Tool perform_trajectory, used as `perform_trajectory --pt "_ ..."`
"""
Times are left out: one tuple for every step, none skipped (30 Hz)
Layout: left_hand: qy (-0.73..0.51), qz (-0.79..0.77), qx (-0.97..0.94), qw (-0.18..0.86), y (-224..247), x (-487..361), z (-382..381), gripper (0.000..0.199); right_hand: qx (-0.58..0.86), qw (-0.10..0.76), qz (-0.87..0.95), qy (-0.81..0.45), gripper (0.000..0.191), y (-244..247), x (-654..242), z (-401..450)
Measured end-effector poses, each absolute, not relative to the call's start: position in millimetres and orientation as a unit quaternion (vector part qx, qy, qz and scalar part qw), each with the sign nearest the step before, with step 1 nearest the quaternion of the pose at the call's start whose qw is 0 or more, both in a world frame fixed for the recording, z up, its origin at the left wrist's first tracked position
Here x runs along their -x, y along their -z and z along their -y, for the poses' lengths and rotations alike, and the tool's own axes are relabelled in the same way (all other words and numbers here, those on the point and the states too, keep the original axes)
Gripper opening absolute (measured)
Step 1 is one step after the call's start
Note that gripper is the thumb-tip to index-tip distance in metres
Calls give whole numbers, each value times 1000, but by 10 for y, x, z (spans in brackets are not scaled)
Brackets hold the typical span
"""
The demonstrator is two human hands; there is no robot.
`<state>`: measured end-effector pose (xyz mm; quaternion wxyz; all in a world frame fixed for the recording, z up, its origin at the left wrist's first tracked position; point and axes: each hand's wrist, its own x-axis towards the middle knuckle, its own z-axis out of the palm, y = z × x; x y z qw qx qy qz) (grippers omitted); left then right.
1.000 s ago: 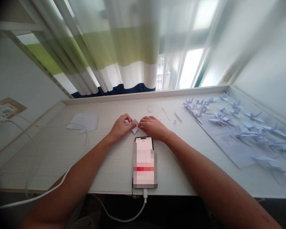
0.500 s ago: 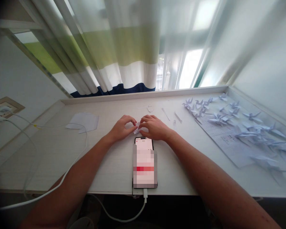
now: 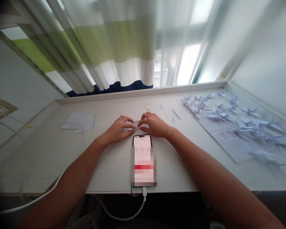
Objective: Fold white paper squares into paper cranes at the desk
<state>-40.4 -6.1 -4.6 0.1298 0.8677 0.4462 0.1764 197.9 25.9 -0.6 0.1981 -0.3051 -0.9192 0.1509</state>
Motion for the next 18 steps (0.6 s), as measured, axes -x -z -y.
perform_trajectory --pt "-178 -445 -867 133 63 416 48 20 306 199 920 -144 17 7 -1982 -259" --pt "-179 -443 -867 140 82 429 33 20 307 200 921 -134 17 10 -1984 -259" --pt "-182 -438 -867 150 101 444 15 20 307 200 922 -124 17 13 -1985 -258" --pt "-185 -431 -868 164 120 461 -3 20 306 198 924 -116 17 16 -1985 -258" --pt "-188 -423 -868 181 138 479 -21 20 304 197 926 -112 16 20 -1986 -258" --pt "-191 -415 -868 197 154 498 -37 20 300 195 927 -113 16 24 -1986 -259" --pt "-192 -410 -867 211 167 518 -51 20 296 195 928 -117 16 29 -1988 -261" --pt "-193 -408 -864 222 177 537 -61 20 293 197 927 -124 16 34 -1990 -263" --pt "-194 -410 -861 231 183 555 -68 21 292 200 926 -134 16 40 -1993 -267" --pt "-196 -415 -856 239 185 573 -72 21 293 204 923 -145 16 47 -1996 -273" --pt "-198 -420 -851 247 185 588 -75 22 296 209 919 -158 16 56 -2000 -280" --pt "-200 -426 -844 255 184 602 -76 22 300 213 914 -170 16 66 -2003 -287" --pt "-203 -431 -838 265 182 612 -78 22 304 217 910 -182 16 78 -2006 -295" --pt "-206 -434 -833 274 181 620 -81 22 307 220 905 -194 16 91 -2008 -304" --pt "-210 -437 -828 283 181 624 -86 22 309 224 901 -206 16 105 -2007 -311" --pt "-216 -441 -822 289 181 625 -91 21 310 228 897 -216 16 118 -2005 -317" --pt "-223 -445 -816 294 182 624 -96 20 311 231 894 -225 16 131 -2001 -323" --pt "-231 -450 -810 298 183 622 -102 19 311 234 892 -232 16 142 -1995 -327"
